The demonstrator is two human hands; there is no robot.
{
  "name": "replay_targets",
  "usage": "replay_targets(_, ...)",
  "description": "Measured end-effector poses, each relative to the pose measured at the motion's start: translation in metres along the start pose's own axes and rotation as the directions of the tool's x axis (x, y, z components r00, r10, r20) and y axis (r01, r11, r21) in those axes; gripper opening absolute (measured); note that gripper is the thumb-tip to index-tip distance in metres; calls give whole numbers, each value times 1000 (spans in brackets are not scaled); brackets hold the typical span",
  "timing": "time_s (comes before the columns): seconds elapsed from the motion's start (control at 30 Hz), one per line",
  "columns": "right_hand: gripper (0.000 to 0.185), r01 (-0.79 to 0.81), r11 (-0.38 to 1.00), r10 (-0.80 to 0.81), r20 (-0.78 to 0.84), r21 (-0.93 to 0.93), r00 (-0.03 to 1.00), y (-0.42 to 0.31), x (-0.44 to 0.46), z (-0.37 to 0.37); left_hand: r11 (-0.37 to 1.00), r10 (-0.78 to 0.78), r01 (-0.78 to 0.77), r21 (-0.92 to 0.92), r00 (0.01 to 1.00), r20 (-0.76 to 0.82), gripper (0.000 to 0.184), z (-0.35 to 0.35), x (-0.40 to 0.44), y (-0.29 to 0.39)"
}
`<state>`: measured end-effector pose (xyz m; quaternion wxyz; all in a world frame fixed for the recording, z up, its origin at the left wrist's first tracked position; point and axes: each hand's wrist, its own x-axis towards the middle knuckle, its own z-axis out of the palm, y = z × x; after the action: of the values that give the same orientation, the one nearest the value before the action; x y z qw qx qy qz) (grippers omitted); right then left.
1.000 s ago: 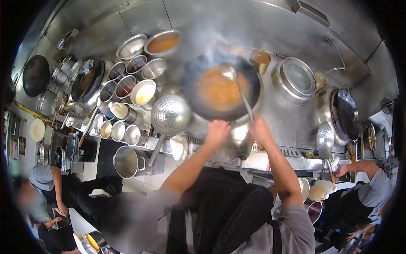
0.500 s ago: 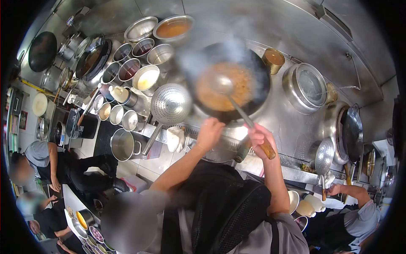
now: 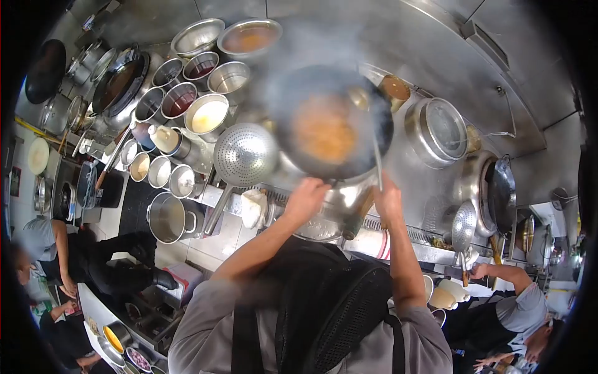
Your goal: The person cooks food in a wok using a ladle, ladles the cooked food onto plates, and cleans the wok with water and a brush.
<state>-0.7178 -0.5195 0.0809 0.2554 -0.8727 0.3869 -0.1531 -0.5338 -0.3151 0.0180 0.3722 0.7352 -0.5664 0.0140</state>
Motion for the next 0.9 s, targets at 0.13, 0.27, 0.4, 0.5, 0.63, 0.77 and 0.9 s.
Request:
replay_targets(0.13,49,-424,826,288,369,372,884,-39,-42,-1,999,28,-27,-29,999,43,39,-4,-9,-5)
replay_targets(0.27,26,-684,-239,57,713,689,699,-45,-41,-20,999,-1,2,-32,1000,29,45,-5,-16,5)
replay_targets(0.4,20,-767,-119,30,775,630,632,-40,-23,-57,999,-31,32,-36,999,38,49,-7,-13,15)
replay_targets(0.5,33,-439,658,137,477,612,868,-44,-34,-50,999,-38,37,11,999,7,52,-8,-9,24)
replay_targets(0.63,57,-22,982,-16,197,186,980,3,-2,-18,993,-107,105,48,993,39,55,-12,-15,34)
replay_targets(0.77,62,77,997,-77,211,5,975,1,44,-10,989,-119,110,99,989,91,61,-5,-24,38)
replay_targets(0.9,67,302,953,-294,249,5,923,40,53,11,990,-105,89,108,982,156,70,-8,-32,33)
